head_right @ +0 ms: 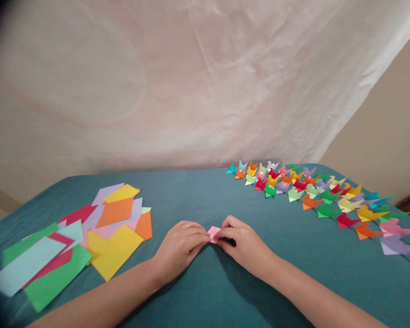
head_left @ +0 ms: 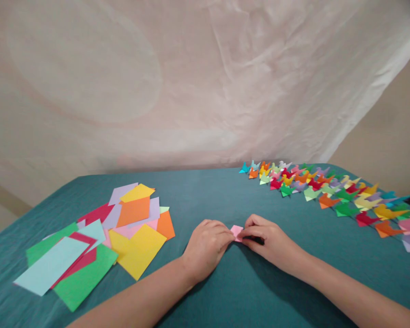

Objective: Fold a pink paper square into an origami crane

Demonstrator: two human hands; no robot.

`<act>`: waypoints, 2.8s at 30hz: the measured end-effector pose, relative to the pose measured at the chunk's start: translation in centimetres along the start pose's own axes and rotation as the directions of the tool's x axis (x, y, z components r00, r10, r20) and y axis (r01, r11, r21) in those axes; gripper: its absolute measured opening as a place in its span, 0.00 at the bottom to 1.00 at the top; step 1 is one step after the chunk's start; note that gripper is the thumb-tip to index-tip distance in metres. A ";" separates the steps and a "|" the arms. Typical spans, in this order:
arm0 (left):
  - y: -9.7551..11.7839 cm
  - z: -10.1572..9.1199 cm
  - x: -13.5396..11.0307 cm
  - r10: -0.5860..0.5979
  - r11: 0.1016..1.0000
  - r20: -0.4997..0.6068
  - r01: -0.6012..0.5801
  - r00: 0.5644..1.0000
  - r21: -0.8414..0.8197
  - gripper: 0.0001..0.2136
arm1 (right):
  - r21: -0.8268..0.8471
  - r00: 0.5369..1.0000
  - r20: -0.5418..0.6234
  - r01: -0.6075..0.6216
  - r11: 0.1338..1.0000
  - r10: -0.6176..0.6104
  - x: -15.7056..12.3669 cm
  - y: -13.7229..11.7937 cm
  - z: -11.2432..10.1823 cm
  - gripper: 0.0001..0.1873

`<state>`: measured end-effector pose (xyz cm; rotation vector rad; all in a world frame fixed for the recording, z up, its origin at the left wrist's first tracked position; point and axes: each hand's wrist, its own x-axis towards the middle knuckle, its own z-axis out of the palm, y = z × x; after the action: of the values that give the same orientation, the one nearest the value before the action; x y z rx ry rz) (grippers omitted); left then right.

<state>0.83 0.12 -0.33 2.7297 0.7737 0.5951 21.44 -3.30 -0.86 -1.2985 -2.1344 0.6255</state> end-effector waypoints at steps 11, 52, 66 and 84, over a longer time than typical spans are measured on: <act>-0.2 0.0 0.3 -0.276 0.930 -0.013 0.263 0.961 -0.255 0.05 | -0.011 1.000 -0.024 -0.010 1.000 0.010 0.4 -0.3 0.0 0.08; 1.1 -1.3 0.0 -0.081 0.982 0.057 0.070 0.995 0.175 0.11 | -0.013 0.992 -0.107 -0.074 0.997 0.072 1.2 0.2 1.3 0.06; 3.8 0.5 -1.6 -0.100 0.908 0.147 0.030 0.984 0.417 0.34 | -0.017 0.990 -0.122 -0.078 0.997 0.076 1.2 0.2 1.4 0.07; 3.5 0.3 -1.3 -0.122 0.923 0.154 0.055 0.980 0.381 0.34 | -0.084 0.985 -0.153 -0.090 0.992 0.077 1.2 0.1 1.8 0.05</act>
<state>1.52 -3.50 0.19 3.0122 1.0533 0.1948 19.89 -2.39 -1.98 -1.4432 -2.0149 0.4538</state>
